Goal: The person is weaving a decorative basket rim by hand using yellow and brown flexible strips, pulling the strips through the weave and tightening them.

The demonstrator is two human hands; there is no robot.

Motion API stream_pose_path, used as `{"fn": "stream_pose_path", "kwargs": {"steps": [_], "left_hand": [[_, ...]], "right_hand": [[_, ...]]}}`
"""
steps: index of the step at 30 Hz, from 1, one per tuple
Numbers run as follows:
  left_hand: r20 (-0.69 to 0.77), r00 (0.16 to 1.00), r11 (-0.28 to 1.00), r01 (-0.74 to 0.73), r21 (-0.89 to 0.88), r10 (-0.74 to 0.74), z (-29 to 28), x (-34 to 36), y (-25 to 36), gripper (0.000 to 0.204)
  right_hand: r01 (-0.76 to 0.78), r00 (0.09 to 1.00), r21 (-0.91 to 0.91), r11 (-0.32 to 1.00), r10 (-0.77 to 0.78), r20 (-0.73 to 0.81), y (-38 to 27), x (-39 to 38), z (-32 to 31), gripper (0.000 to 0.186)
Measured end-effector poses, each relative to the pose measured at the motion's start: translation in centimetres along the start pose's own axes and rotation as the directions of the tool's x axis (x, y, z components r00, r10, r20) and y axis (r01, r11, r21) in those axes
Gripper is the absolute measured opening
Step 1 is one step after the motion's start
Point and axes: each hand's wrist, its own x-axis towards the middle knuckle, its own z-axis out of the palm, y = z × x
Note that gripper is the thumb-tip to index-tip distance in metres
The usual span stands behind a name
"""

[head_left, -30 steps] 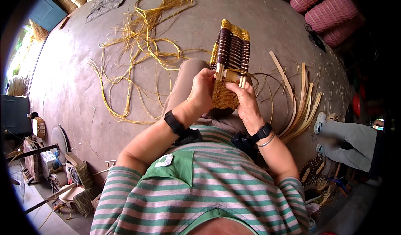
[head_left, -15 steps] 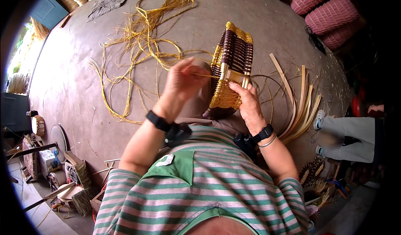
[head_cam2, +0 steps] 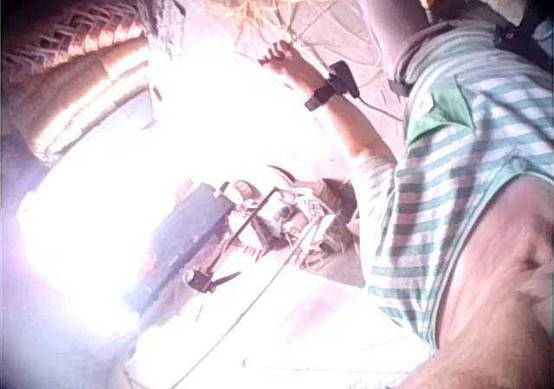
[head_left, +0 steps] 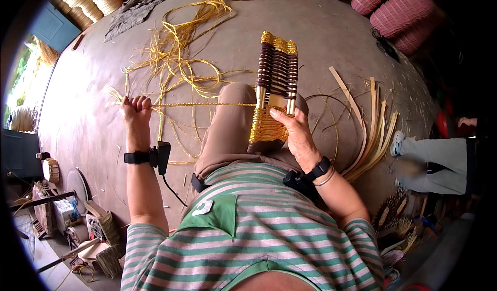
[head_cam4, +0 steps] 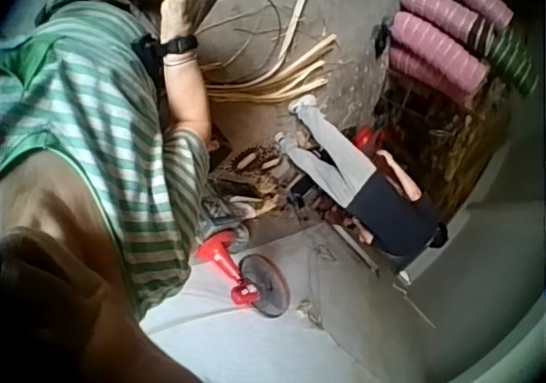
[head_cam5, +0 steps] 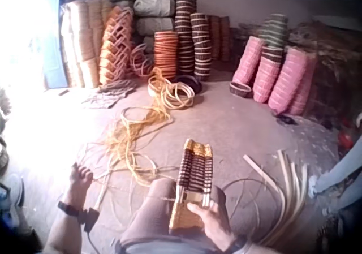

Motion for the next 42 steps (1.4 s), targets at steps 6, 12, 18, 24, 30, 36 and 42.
{"fn": "stream_pose_path", "kwargs": {"steps": [6,12,18,24,30,36,42], "left_hand": [[-0.051,0.998,0.996,-0.024,0.089,0.028,-1.0,-0.7,-1.5,0.032],[0.159,0.754,0.770,0.616,0.169,-0.638,-1.0,-5.4,-11.3,0.084],[0.235,0.624,0.626,0.535,0.567,-0.746,5.3,-13.8,-18.6,0.035],[0.138,0.729,0.663,0.506,0.552,-0.671,6.3,-15.2,-19.3,0.021],[0.179,0.755,0.659,0.400,0.637,-0.631,3.0,-12.8,-21.4,0.020],[0.346,0.595,0.637,0.390,0.666,-0.726,2.5,-10.5,-20.5,0.043],[0.321,0.562,0.585,0.385,0.714,-0.762,3.0,-9.6,-22.1,0.039]], "right_hand": [[-0.092,0.988,0.066,0.994,0.100,-0.116,1.3,1.2,-1.2,0.012],[-0.083,0.989,0.061,0.995,0.090,-0.121,1.0,1.3,-0.4,0.011],[-0.139,0.987,0.118,0.983,0.147,-0.068,0.1,0.9,0.0,0.014],[0.265,0.916,-0.586,0.765,-0.389,-0.093,-0.9,0.9,-2.2,0.025],[0.644,0.694,-0.760,0.090,-0.488,0.530,-2.9,0.7,-1.4,0.012],[0.334,0.196,-0.202,-0.921,-0.142,0.970,-2.1,3.8,-2.4,0.027],[0.676,0.508,-0.610,-0.414,-0.338,0.793,-1.9,3.9,-1.0,0.019]]}}
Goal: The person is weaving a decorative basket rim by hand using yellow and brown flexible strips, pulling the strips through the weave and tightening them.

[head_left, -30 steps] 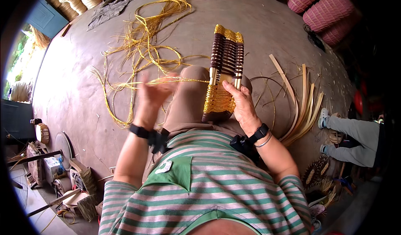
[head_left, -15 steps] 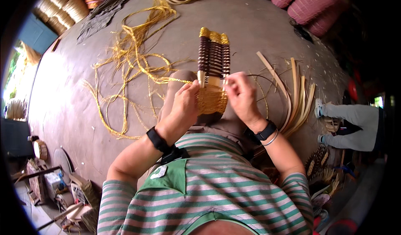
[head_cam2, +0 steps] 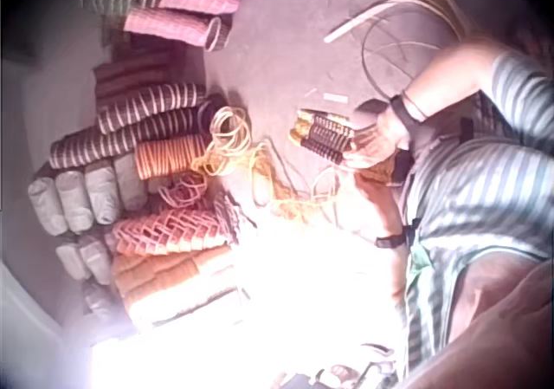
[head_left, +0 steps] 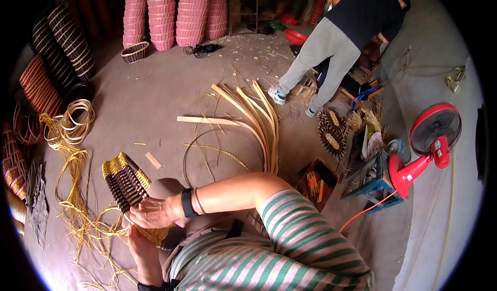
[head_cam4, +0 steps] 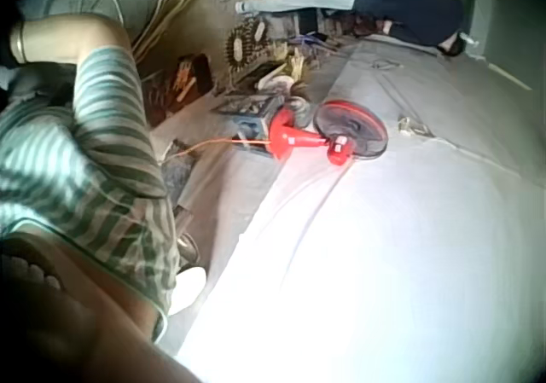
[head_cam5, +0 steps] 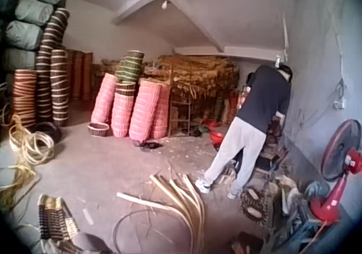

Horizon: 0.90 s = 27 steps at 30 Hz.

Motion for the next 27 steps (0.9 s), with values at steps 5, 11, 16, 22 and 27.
{"fn": "stream_pose_path", "kwargs": {"steps": [5,11,16,22,27], "left_hand": [[-0.110,0.989,0.995,-0.104,-0.011,0.102,-0.8,-0.5,-0.8,0.039],[-0.201,0.960,0.977,-0.210,-0.046,0.197,-0.5,-1.4,-1.4,0.044],[-0.280,0.909,0.949,-0.313,0.034,0.310,1.1,-0.8,-2.1,0.031],[-0.194,0.920,0.939,-0.342,0.028,0.341,1.4,-0.8,-1.9,0.027],[-0.299,0.922,0.962,-0.269,-0.034,0.248,0.7,-0.6,-2.0,0.027]], "right_hand": [[0.058,0.998,0.107,0.993,-0.054,-0.034,-0.3,-0.6,-0.7,0.017],[0.083,0.996,0.108,0.991,-0.080,-0.031,-1.5,-0.9,-1.6,0.013],[-0.064,0.996,0.217,0.974,0.049,0.075,-1.0,-0.1,-2.1,0.015],[0.013,0.964,0.044,0.999,-0.024,0.266,-0.7,1.5,-2.0,0.016],[-0.213,0.964,0.505,0.836,0.265,-0.032,-0.2,0.6,-0.8,0.008]]}}
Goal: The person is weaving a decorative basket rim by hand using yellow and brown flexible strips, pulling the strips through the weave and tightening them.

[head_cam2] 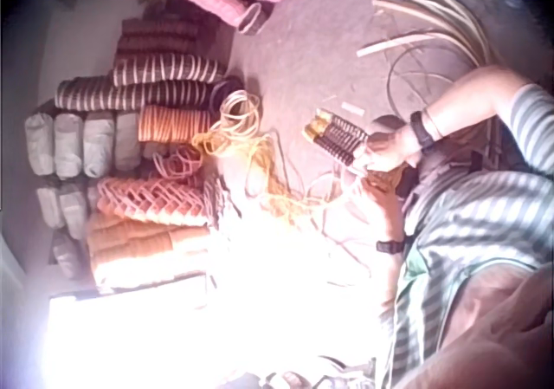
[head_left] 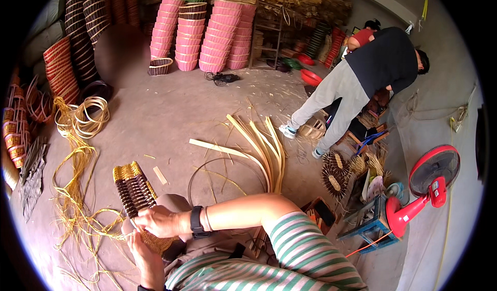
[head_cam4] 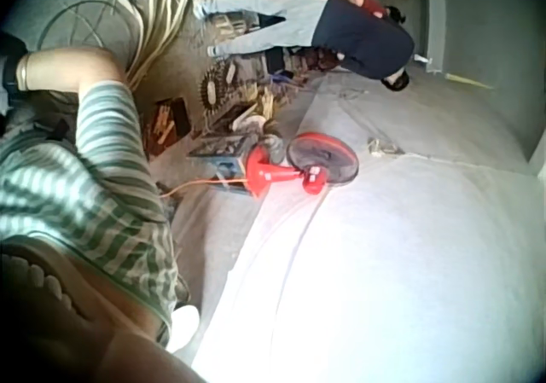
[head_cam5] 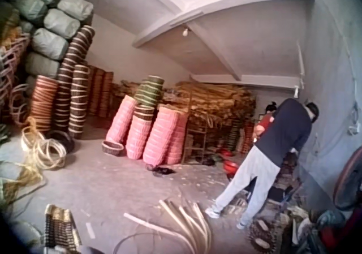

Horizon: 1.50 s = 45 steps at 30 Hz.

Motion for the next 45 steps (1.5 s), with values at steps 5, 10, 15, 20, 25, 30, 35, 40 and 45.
{"fn": "stream_pose_path", "kwargs": {"steps": [5,10,15,20,25,30,35,40,45], "left_hand": [[0.043,0.999,1.000,-0.016,0.006,0.016,-1.1,1.2,-1.0,0.037],[-0.006,0.999,0.995,0.039,-0.095,-0.040,-1.0,0.6,-0.4,0.035],[-0.158,0.987,1.000,-0.026,0.014,0.028,3.5,-2.3,1.0,0.015],[-0.305,0.952,1.000,0.007,-0.022,-0.013,4.9,-3.0,1.3,0.016],[-0.338,0.941,0.999,0.030,0.027,-0.019,4.3,-3.0,0.7,0.014],[-0.310,0.951,0.998,-0.008,-0.068,-0.013,4.6,-3.5,1.5,0.016],[-0.244,0.969,0.997,-0.018,0.071,0.034,3.3,-3.3,1.2,0.021],[-0.233,0.972,0.994,0.029,0.104,-0.004,3.0,-3.3,1.4,0.022],[-0.284,0.958,0.995,-0.015,0.098,0.042,4.6,-4.0,2.2,0.022]], "right_hand": [[-0.302,0.952,0.028,0.953,0.299,0.064,0.6,0.1,0.5,0.009],[-0.123,0.991,0.024,0.992,0.125,-0.055,0.2,1.0,1.7,0.006],[-0.304,0.950,-0.053,0.951,0.299,-0.088,-1.0,-0.1,0.8,0.014],[-0.306,0.947,-0.141,0.942,0.316,0.059,-2.3,0.0,0.0,0.012],[-0.116,0.992,-0.212,0.970,0.124,0.022,-3.2,-1.5,0.3,0.011],[0.119,0.993,-0.349,0.930,-0.114,0.035,-3.9,-3.6,0.3,0.027],[0.001,0.988,-0.135,0.991,-0.022,-0.155,-4.4,-4.4,-1.7,0.023],[-0.608,0.630,0.669,0.428,0.772,0.078,-0.7,-4.9,-0.8,0.044],[-0.397,0.612,0.897,0.194,0.785,0.101,-0.5,-4.7,3.0,0.039]]}}
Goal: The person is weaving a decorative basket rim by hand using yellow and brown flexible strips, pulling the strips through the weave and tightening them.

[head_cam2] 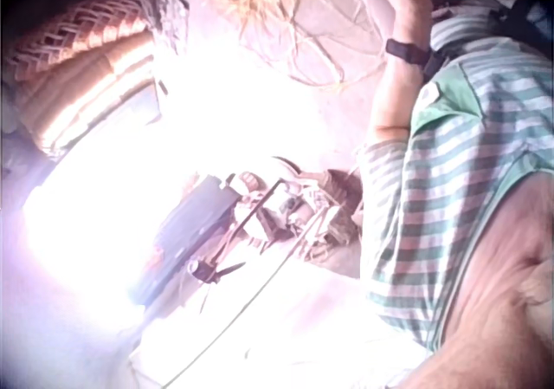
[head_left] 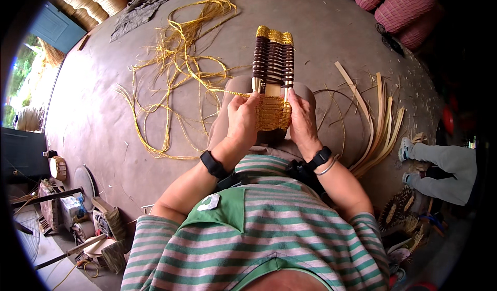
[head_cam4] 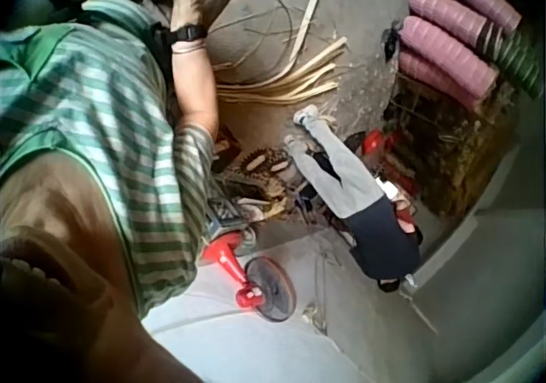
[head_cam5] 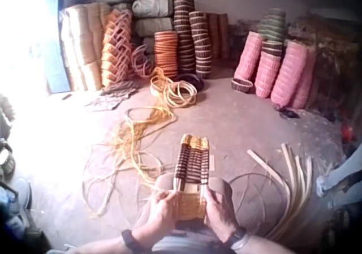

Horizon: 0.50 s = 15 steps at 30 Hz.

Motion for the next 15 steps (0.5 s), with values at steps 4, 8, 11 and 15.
{"fn": "stream_pose_path", "kwargs": {"steps": [4,8,11,15], "left_hand": [[0.014,0.999,0.999,-0.043,0.001,0.043,-0.3,0.8,-0.3,0.023],[-0.040,0.994,0.994,-0.098,0.047,0.100,-0.7,1.5,-1.2,0.022],[0.049,0.977,0.976,-0.210,0.053,0.208,-0.7,1.4,-1.7,0.025],[0.141,0.863,0.794,-0.503,0.342,0.485,-1.8,2.6,-3.4,0.025]], "right_hand": [[0.082,0.993,0.015,0.997,-0.081,-0.086,0.2,-0.6,1.3,0.036],[0.149,0.980,-0.449,0.881,-0.191,-0.051,-0.4,-0.9,0.9,0.037],[0.351,0.922,-0.600,0.719,-0.376,0.090,-0.1,0.7,-1.2,0.031],[0.605,0.728,-0.664,0.439,-0.642,0.239,-6.1,1.2,0.9,0.013]]}}
